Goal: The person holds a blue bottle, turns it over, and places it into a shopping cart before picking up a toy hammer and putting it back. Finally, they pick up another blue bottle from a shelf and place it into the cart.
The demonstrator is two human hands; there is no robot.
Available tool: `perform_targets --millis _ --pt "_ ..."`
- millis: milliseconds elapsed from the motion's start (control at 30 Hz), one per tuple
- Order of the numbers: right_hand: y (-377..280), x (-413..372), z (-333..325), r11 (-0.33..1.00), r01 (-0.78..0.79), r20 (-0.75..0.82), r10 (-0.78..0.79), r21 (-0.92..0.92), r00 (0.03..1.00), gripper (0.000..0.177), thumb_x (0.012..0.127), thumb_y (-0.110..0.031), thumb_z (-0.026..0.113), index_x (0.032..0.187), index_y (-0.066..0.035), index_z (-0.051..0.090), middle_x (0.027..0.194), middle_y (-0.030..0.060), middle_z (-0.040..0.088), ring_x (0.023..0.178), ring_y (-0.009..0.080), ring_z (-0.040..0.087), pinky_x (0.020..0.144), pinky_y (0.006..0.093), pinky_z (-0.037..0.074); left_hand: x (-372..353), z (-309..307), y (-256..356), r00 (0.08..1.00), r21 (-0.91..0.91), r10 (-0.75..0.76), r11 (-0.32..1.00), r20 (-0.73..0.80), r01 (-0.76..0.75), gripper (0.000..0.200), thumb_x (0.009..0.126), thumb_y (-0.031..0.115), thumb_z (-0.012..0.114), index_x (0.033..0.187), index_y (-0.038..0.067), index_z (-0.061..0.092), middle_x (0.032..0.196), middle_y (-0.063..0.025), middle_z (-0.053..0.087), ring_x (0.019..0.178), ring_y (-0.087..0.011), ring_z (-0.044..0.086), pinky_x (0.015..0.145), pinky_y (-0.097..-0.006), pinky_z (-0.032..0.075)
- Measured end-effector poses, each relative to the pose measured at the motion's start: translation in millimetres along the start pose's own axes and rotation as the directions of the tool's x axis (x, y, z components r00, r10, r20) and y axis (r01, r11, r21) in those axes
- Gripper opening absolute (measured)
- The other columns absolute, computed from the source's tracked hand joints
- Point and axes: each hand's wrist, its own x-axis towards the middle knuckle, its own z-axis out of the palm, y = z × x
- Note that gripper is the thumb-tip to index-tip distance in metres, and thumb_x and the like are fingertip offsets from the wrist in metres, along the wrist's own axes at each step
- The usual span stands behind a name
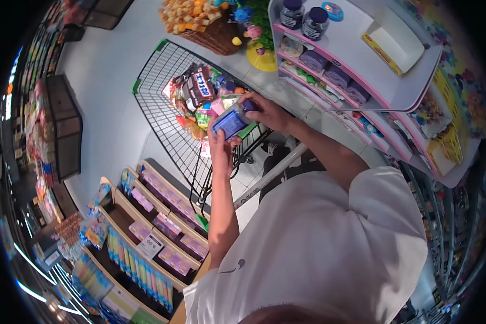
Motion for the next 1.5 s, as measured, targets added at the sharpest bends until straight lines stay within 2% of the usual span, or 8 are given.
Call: perform_targets --millis 167,300,400,500,767,1033,1200,1500 --pt "-4 -27 -3 0.979 -0.073 -0.006 0.073 -0.192 0.997 0.045 0.094 -0.018 0.057 0.137 -0.010 0.046 0.101 0.0041 0.055 0.087 0.0121 0.053 0.080 0.0304 0.046 -19 -4 -15 0.994 0.326 0.062 0.945 -0.094 -0.028 0.064 0.094 0.009 0.064 0.151 0.015 0.036 0.136 -0.0097 0.049 0.102 -0.0163 0.060 0.073 -0.0242 0.055" --pt "-4 -34 -1 0.933 0.009 -0.045 -0.027 -0.360 0.999 0.042 0.097 -0.021 0.056 0.136 -0.010 0.046 0.098 0.0098 0.059 0.083 0.0165 0.057 0.079 0.0327 0.048 -26 -5 -23 0.991 0.244 0.021 0.970 -0.134 0.013 0.074 0.085 0.004 0.073 0.150 0.015 0.040 0.136 -0.0075 0.052 0.106 -0.0134 0.058 0.078 -0.0239 0.053" --pt "-7 -36 -1 0.934 -0.108 -0.084 0.084 -0.341 0.993 0.039 0.097 -0.027 0.057 0.132 -0.011 0.052 0.118 0.0209 0.061 0.105 0.0380 0.062 0.091 0.0411 0.047 -26 -5 -27 0.991 0.267 0.042 0.964 -0.130 -0.006 0.076 0.084 -0.001 0.072 0.150 0.013 0.039 0.140 -0.0087 0.050 0.112 -0.0155 0.058 0.084 -0.0253 0.052" --pt "-3 -35 -3 0.942 -0.075 -0.099 0.045 -0.326 0.994 0.033 0.098 -0.025 0.055 0.128 -0.009 0.054 0.116 0.0219 0.062 0.105 0.0406 0.062 0.091 0.0424 0.048 -25 -8 -33 0.985 0.371 0.168 0.918 -0.042 -0.140 0.076 0.083 -0.004 0.071 0.150 0.011 0.039 0.144 -0.0092 0.048 0.113 -0.0163 0.058 0.086 -0.0245 0.052" --pt "-2 -44 0 0.883 0.202 -0.083 -0.260 -0.423 0.962 0.025 0.094 -0.011 0.056 0.118 -0.003 0.056 0.111 0.0187 0.061 0.105 0.0382 0.060 0.090 0.0424 0.047 -37 -13 -32 0.995 0.112 -0.016 0.993 -0.099 0.027 0.062 0.095 0.003 0.061 0.152 0.013 0.038 0.141 -0.0027 0.052 0.102 -0.0061 0.060 0.076 -0.0220 0.054" --pt "-15 -64 1 0.848 0.312 -0.050 -0.367 -0.429 0.929 0.035 0.086 -0.003 0.056 0.120 -0.001 0.052 0.109 0.0191 0.058 0.102 0.0362 0.059 0.089 0.0416 0.047 -40 -18 -44 0.979 0.070 -0.200 0.978 0.025 0.198 0.054 0.104 0.041 0.046 0.145 0.006 0.043 0.122 -0.0119 0.063 0.079 -0.0237 0.071 0.068 -0.0289 0.059" --pt "-22 -76 0 0.961 0.146 -0.028 -0.157 -0.235 0.987 0.042 0.088 -0.007 0.060 0.128 0.000 0.050 0.114 0.0186 0.059 0.103 0.0332 0.061 0.090 0.0408 0.047 -59 -13 -48 0.997 -0.173 -0.070 0.982 0.016 0.071 0.056 0.088 0.002 0.061 0.140 0.007 0.042 0.135 -0.0142 0.053 0.116 -0.0310 0.061 0.093 -0.0432 0.057" --pt "-13 -93 -5 0.899 0.184 0.043 -0.182 -0.398 0.982 0.040 0.090 -0.017 0.064 0.126 -0.002 0.054 0.116 0.0194 0.062 0.105 0.0356 0.061 0.093 0.0415 0.045 -75 -14 -72 0.997 -0.317 0.042 0.948 0.072 -0.017 0.049 0.079 -0.008 0.062 0.124 0.011 0.059 0.148 -0.0112 0.046 0.135 -0.0294 0.046 0.113 -0.0461 0.038"
